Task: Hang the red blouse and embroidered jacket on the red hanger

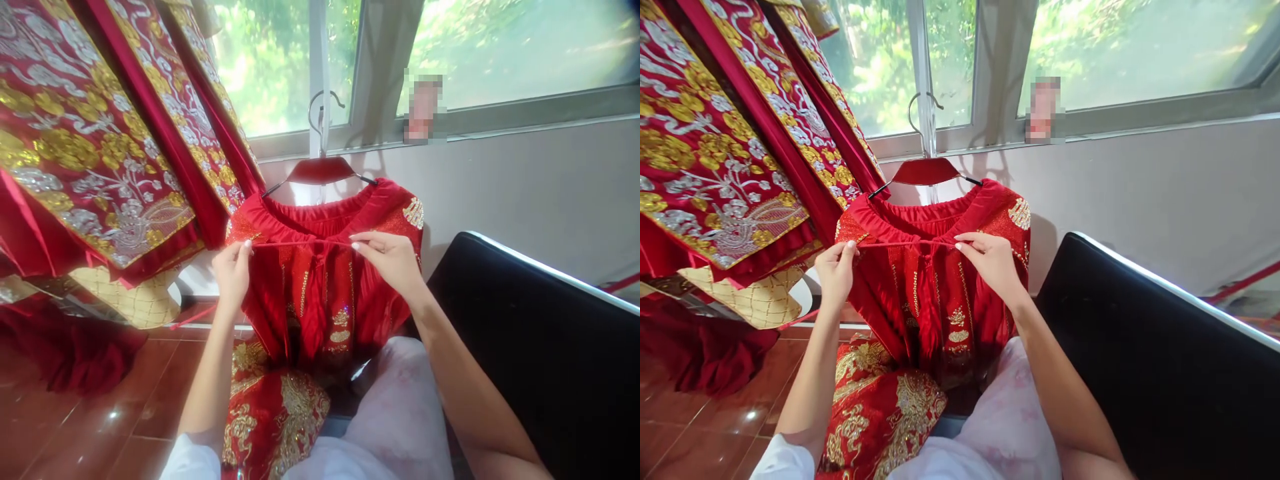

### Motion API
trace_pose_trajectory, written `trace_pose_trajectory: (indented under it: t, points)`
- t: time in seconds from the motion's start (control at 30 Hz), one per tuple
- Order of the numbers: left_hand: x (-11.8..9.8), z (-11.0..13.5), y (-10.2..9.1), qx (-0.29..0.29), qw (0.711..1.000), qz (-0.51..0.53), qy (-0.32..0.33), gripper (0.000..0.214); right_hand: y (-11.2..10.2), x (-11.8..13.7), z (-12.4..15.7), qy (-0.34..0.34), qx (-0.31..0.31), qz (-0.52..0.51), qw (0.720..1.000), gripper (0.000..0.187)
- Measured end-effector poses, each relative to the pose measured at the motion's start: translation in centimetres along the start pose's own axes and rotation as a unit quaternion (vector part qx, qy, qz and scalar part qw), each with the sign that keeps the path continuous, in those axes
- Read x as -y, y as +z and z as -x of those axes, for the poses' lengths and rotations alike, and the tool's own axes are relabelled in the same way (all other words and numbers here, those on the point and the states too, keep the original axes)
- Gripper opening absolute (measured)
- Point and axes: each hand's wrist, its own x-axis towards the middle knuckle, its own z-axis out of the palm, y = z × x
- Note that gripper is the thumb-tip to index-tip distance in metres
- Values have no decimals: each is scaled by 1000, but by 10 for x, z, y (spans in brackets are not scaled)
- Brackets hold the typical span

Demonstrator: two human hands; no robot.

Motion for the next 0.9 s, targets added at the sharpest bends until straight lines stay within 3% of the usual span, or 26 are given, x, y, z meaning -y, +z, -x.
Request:
trace_pose_trajectory:
  t: [0.2,0.33,0.47,0.63,0.8,0.9]
  points:
    - [17,20,29,23,995,-95,14,35,17,-19,-6,-44,64,96,992,21]
    - [7,28,55,103,994,27,-23,22,31,-23,-11,-32,70,77,994,18]
    - [-8,30,86,167,972,141,-86,23,51,-26,-21,65,36,-10,997,13]
    - [-14,32,114,146,971,173,-78,22,63,-10,-24,111,-54,3,992,14]
    - [-10,32,119,139,965,208,-75,12,64,6,-18,80,-24,86,993,26]
    - [-13,34,118,130,956,245,-95,10,68,5,-15,81,6,13,997,17]
